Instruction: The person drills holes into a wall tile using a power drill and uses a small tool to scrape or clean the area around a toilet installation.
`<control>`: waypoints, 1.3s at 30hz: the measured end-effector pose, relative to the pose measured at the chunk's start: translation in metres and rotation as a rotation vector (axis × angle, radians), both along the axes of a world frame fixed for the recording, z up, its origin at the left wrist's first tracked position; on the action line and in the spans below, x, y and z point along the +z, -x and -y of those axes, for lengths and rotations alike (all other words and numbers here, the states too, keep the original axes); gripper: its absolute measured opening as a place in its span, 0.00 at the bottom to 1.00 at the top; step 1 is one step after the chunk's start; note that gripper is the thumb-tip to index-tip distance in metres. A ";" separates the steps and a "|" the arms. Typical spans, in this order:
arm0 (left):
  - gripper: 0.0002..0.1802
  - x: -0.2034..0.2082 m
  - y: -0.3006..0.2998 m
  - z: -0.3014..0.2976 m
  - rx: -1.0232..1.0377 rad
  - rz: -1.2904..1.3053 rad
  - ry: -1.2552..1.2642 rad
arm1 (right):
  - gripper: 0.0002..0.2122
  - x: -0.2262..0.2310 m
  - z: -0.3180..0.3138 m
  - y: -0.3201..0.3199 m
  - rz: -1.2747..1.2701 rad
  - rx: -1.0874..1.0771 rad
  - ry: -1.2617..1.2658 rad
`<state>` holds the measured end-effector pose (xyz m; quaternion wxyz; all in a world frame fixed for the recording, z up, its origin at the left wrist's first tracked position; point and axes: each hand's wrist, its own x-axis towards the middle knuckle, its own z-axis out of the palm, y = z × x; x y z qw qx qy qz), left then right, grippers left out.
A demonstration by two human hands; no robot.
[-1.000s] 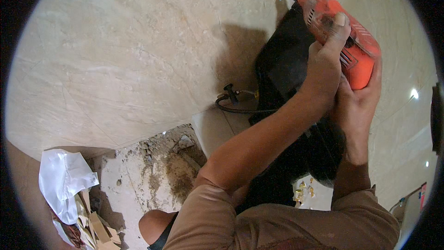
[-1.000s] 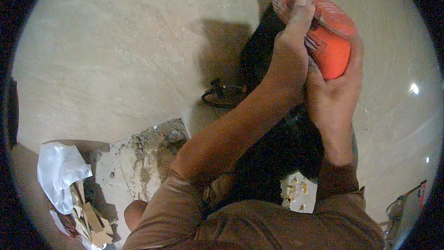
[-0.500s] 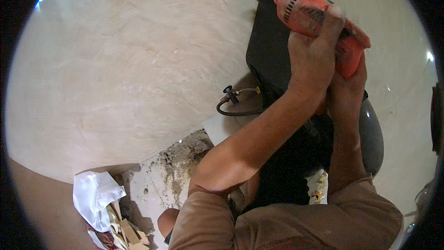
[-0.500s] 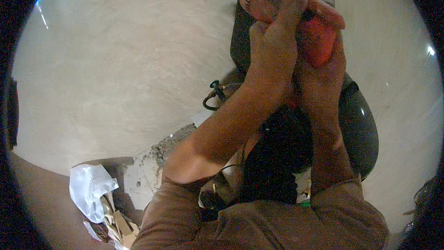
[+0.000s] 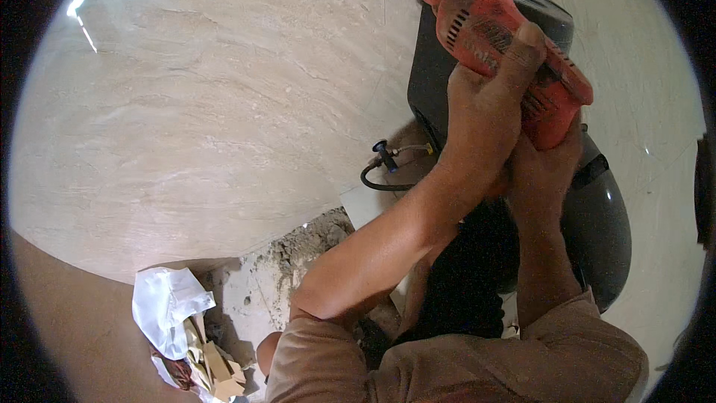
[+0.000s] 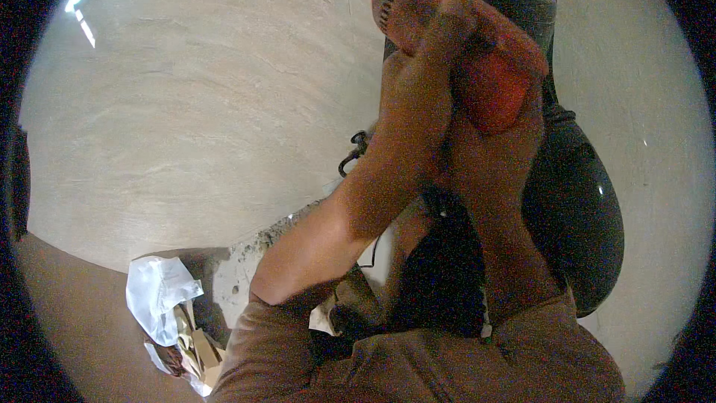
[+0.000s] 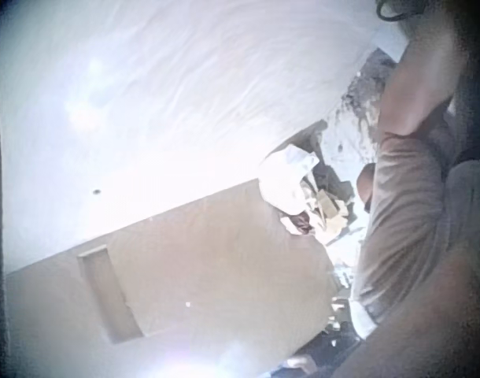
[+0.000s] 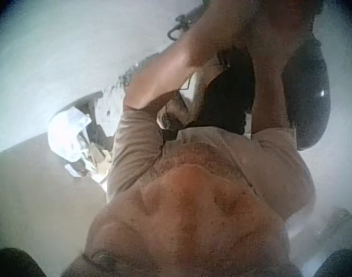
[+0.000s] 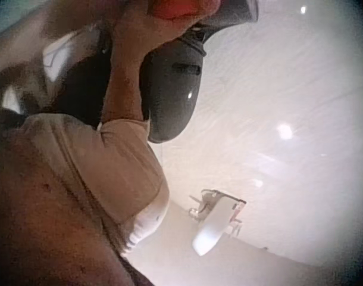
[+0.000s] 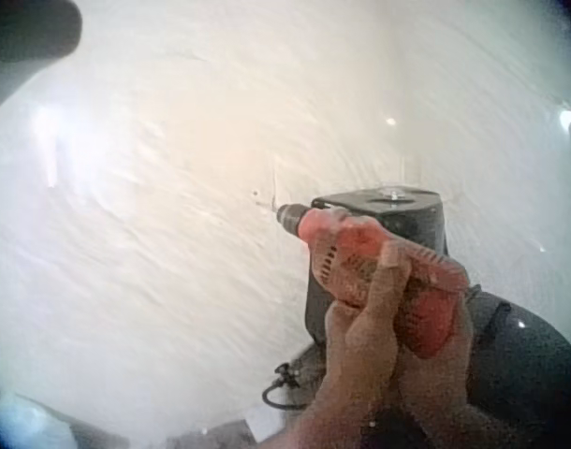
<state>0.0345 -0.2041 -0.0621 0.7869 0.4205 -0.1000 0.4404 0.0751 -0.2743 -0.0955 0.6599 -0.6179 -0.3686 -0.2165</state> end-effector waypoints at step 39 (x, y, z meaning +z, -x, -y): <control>0.20 -0.001 0.008 -0.001 0.077 -0.021 0.048 | 0.22 0.013 0.006 0.015 0.045 -0.034 0.052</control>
